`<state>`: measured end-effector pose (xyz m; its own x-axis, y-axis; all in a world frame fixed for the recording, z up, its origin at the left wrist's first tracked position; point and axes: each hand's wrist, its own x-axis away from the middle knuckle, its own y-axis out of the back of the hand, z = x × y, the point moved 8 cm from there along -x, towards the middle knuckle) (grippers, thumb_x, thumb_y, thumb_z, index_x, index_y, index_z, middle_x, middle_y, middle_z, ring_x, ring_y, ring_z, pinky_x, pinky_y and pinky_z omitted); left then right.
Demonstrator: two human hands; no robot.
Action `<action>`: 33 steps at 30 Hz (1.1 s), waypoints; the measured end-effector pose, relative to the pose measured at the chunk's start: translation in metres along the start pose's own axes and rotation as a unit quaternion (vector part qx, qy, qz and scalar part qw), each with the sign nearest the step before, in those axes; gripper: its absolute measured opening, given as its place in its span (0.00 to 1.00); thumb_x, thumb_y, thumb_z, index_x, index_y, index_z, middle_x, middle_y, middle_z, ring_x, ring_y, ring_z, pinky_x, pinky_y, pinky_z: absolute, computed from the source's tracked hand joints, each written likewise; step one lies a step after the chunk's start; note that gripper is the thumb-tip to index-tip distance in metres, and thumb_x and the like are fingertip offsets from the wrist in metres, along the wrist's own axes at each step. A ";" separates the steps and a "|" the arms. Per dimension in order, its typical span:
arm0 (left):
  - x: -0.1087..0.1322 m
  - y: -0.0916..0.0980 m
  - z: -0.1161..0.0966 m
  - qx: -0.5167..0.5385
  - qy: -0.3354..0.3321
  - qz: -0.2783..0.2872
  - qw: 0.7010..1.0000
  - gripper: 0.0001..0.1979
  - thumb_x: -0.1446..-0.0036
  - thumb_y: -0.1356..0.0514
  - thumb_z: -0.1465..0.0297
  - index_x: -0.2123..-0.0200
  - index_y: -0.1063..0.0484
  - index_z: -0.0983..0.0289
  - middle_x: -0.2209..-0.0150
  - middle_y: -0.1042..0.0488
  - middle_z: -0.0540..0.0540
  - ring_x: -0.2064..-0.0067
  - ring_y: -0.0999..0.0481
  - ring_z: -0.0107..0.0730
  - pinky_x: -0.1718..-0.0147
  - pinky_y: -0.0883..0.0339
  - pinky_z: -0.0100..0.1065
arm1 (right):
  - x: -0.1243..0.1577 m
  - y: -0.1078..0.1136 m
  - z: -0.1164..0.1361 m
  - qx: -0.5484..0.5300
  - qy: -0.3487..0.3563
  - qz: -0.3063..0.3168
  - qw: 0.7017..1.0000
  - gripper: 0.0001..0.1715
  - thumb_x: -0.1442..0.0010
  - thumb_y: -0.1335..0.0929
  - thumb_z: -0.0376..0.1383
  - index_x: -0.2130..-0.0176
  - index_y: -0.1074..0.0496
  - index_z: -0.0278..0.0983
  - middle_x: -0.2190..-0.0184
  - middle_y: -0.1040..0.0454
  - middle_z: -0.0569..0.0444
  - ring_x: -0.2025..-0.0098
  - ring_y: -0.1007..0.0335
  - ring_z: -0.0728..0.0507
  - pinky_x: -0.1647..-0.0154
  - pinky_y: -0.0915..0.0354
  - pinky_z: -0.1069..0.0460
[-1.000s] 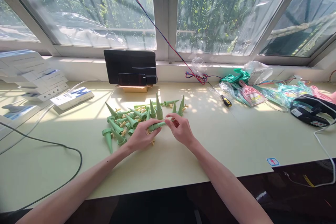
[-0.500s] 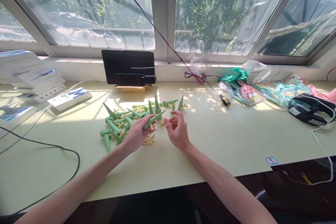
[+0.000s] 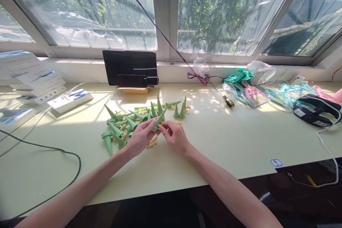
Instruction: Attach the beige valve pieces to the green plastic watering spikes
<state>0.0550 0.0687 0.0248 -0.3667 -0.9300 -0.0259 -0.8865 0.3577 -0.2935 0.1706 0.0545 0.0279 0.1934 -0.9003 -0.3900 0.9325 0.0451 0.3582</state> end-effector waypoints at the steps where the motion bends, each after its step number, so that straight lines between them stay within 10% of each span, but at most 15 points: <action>1: 0.000 0.000 0.000 -0.017 -0.005 0.006 1.000 0.18 0.38 0.40 0.58 0.53 0.23 0.65 0.65 0.28 0.55 0.66 0.33 0.28 0.63 0.35 0.32 | 0.000 0.000 -0.001 -0.005 0.000 -0.001 1.000 0.14 0.32 0.37 0.43 0.64 0.29 0.36 0.70 0.25 0.53 0.74 0.34 0.49 0.72 0.39 0.54; 21: 0.001 0.002 -0.005 -0.165 -0.025 -0.001 0.986 0.19 0.42 0.38 0.56 0.56 0.22 0.64 0.60 0.24 0.58 0.61 0.27 0.35 0.67 0.28 0.32 | 0.000 0.011 0.001 -0.013 -0.004 -0.041 0.999 0.15 0.32 0.38 0.43 0.63 0.31 0.36 0.72 0.29 0.54 0.74 0.35 0.48 0.73 0.39 0.54; 33: 0.003 -0.005 -0.004 -0.177 -0.039 0.062 0.981 0.20 0.37 0.42 0.59 0.47 0.26 0.63 0.55 0.23 0.59 0.53 0.25 0.40 0.53 0.31 0.37 | 0.007 0.007 0.015 0.078 0.088 -0.058 0.991 0.09 0.36 0.33 0.41 0.63 0.30 0.38 0.73 0.29 0.56 0.78 0.39 0.51 0.76 0.39 0.54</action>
<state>0.0577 0.0642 0.0298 -0.4667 -0.8767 -0.1169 -0.8844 0.4619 0.0672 0.1733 0.0422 0.0408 0.1508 -0.8052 -0.5735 0.8956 -0.1343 0.4241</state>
